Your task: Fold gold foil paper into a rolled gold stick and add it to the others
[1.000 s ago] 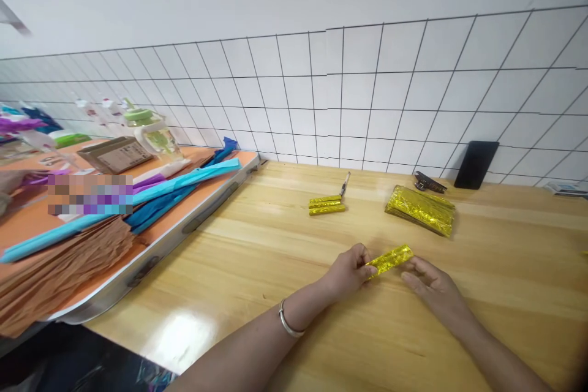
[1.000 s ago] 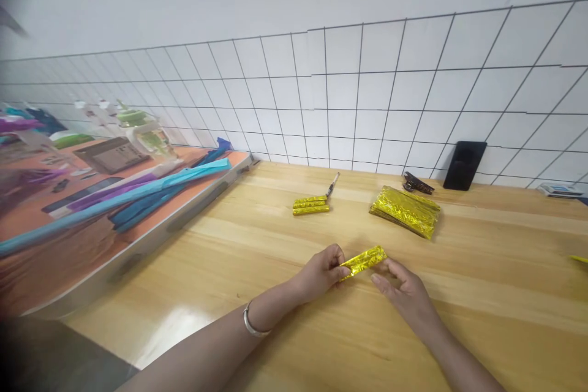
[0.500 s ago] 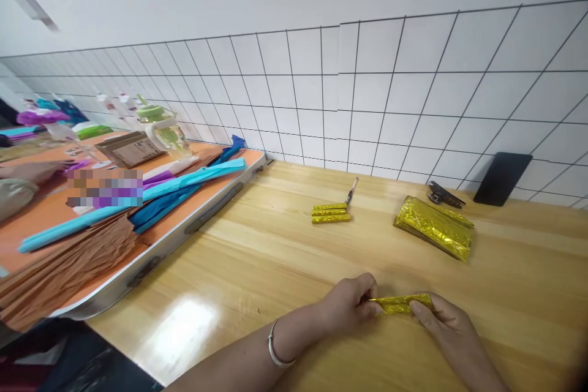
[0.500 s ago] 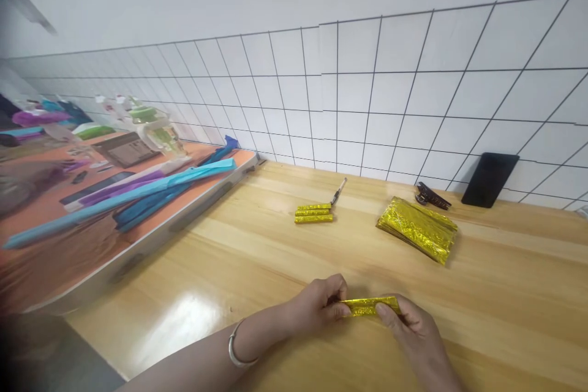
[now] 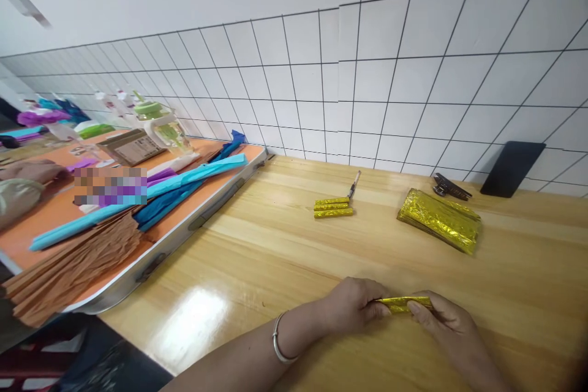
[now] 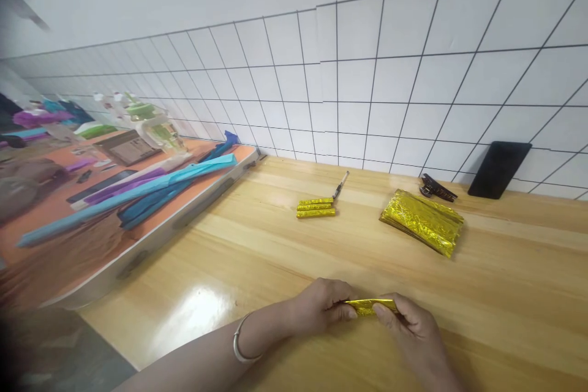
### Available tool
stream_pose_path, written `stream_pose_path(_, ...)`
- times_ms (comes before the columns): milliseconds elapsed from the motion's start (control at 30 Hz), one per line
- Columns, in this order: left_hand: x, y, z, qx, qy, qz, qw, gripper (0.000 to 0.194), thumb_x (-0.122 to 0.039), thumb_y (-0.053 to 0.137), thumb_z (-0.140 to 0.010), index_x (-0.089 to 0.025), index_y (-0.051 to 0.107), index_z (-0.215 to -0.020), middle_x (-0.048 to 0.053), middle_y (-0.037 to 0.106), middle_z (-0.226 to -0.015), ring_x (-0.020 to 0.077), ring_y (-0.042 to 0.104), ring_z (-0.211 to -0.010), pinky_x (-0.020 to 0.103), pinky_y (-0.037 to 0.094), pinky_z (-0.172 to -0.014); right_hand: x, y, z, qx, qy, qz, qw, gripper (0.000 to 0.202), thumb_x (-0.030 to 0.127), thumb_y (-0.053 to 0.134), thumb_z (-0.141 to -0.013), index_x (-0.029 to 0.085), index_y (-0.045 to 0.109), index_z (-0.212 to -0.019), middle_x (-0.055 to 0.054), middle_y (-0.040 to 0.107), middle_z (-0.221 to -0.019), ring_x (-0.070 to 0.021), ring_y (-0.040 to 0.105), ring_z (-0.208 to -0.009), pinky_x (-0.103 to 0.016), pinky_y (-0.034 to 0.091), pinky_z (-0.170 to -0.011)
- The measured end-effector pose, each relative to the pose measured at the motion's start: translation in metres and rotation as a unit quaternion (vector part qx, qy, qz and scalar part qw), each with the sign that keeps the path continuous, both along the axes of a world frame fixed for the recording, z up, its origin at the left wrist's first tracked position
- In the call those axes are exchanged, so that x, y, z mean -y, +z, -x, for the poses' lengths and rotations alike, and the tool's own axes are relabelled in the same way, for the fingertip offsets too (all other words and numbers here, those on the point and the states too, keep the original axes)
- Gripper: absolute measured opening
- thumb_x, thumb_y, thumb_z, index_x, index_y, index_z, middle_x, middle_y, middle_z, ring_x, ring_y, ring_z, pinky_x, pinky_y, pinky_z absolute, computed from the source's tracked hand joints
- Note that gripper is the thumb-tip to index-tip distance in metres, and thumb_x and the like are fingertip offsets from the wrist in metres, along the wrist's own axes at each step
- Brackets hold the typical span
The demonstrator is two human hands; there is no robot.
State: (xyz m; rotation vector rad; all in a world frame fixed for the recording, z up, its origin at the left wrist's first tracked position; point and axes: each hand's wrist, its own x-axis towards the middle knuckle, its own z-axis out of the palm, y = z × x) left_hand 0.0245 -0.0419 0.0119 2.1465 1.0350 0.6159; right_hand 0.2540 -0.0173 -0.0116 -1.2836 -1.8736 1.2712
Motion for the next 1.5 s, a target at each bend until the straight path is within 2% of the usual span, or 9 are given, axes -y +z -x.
stream_pose_path(100,0.002,-0.001,-0.005,-0.018,0.003,-0.003,1.0,0.024,-0.032,0.041,-0.094,-0.017,0.059,-0.092,0.001,0.064,-0.082,0.0101,0.055,-0.07,0.015,0.038,-0.063,0.001,0.003,0.001,-0.002,0.012,-0.005,1.0,0.026,0.045,0.056,-0.08,0.02,0.065,-0.079,-0.002,0.062,-0.073,-0.018,0.055,-0.069,-0.024,0.044,-0.062)
stream_pose_path(233,0.005,-0.001,-0.01,-0.061,0.037,0.012,0.997,0.031,-0.038,0.039,-0.094,-0.017,0.06,-0.084,-0.001,0.063,-0.075,0.0092,0.054,-0.062,0.015,0.035,-0.057,0.003,0.006,0.002,-0.022,0.023,0.0,0.999,0.026,0.044,0.056,-0.08,0.02,0.066,-0.079,-0.001,0.062,-0.072,-0.0172,0.055,-0.068,-0.024,0.044,-0.062)
stream_pose_path(433,0.007,0.005,-0.013,-0.088,0.054,0.051,0.993,0.033,-0.039,0.04,-0.093,-0.017,0.062,-0.083,-0.002,0.062,-0.072,0.0086,0.051,-0.059,0.016,0.032,-0.052,0.008,0.011,-0.002,-0.031,-0.033,0.004,0.999,0.031,0.048,0.055,-0.079,0.019,0.065,-0.071,0.0,0.055,-0.063,-0.0154,0.05,-0.062,-0.023,0.04,-0.056)
stream_pose_path(600,0.009,0.007,-0.013,-0.057,0.054,0.061,0.995,0.035,-0.039,0.037,-0.094,-0.017,0.062,-0.083,-0.001,0.06,-0.07,0.0095,0.048,-0.059,0.018,0.031,-0.052,0.006,0.018,-0.008,-0.024,-0.037,0.021,0.999,0.033,0.05,0.056,-0.078,0.019,0.066,-0.07,0.0,0.055,-0.062,-0.0154,0.05,-0.061,-0.023,0.039,-0.055)
stream_pose_path(800,0.011,0.006,-0.014,0.002,0.052,0.084,0.995,0.033,-0.036,0.037,-0.094,-0.017,0.058,-0.078,-0.001,0.056,-0.069,0.0105,0.047,-0.061,0.018,0.032,-0.055,0.005,0.019,-0.008,-0.038,-0.072,0.017,0.997,0.038,0.054,0.055,-0.076,0.019,0.063,-0.066,0.001,0.052,-0.059,-0.0145,0.047,-0.058,-0.024,0.035,-0.053)
stream_pose_path(1033,0.012,0.003,-0.013,-0.004,0.075,0.097,0.992,0.029,-0.034,0.039,-0.093,-0.017,0.055,-0.076,-0.001,0.054,-0.068,0.0111,0.047,-0.062,0.018,0.033,-0.056,0.005,0.022,-0.01,-0.049,-0.034,0.043,0.997,0.032,0.048,0.055,-0.079,0.018,0.063,-0.071,0.001,0.054,-0.061,-0.0143,0.049,-0.06,-0.024,0.037,-0.055)
stream_pose_path(1200,0.011,0.006,-0.013,0.006,0.085,0.11,0.99,0.027,-0.032,0.041,-0.092,-0.017,0.055,-0.075,-0.002,0.053,-0.067,0.0109,0.046,-0.061,0.019,0.031,-0.055,0.005,0.02,-0.011,-0.058,-0.033,0.043,0.997,0.039,0.052,0.048,-0.084,0.018,0.062,-0.071,-0.001,0.058,-0.064,-0.0158,0.054,-0.064,-0.025,0.04,-0.061)
stream_pose_path(1367,0.01,0.001,-0.014,0.036,0.117,0.124,0.985,0.026,-0.032,0.045,-0.089,-0.016,0.053,-0.07,-0.003,0.048,-0.063,0.0095,0.041,-0.058,0.019,0.028,-0.053,0.004,0.02,-0.011,-0.07,-0.051,0.037,0.996,0.041,0.054,0.05,-0.083,0.017,0.062,-0.073,0.0,0.056,-0.062,-0.0149,0.052,-0.062,-0.025,0.038,-0.059)
stream_pose_path(1500,0.008,-0.003,-0.013,0.067,0.157,0.15,0.974,0.028,-0.036,0.047,-0.088,-0.016,0.051,-0.069,-0.005,0.043,-0.058,0.0088,0.038,-0.055,0.019,0.027,-0.051,0.003,0.02,-0.011,-0.076,-0.055,0.034,0.995,0.035,0.05,0.051,-0.084,0.017,0.061,-0.076,0.002,0.053,-0.062,-0.0137,0.05,-0.063,-0.024,0.038,-0.059)
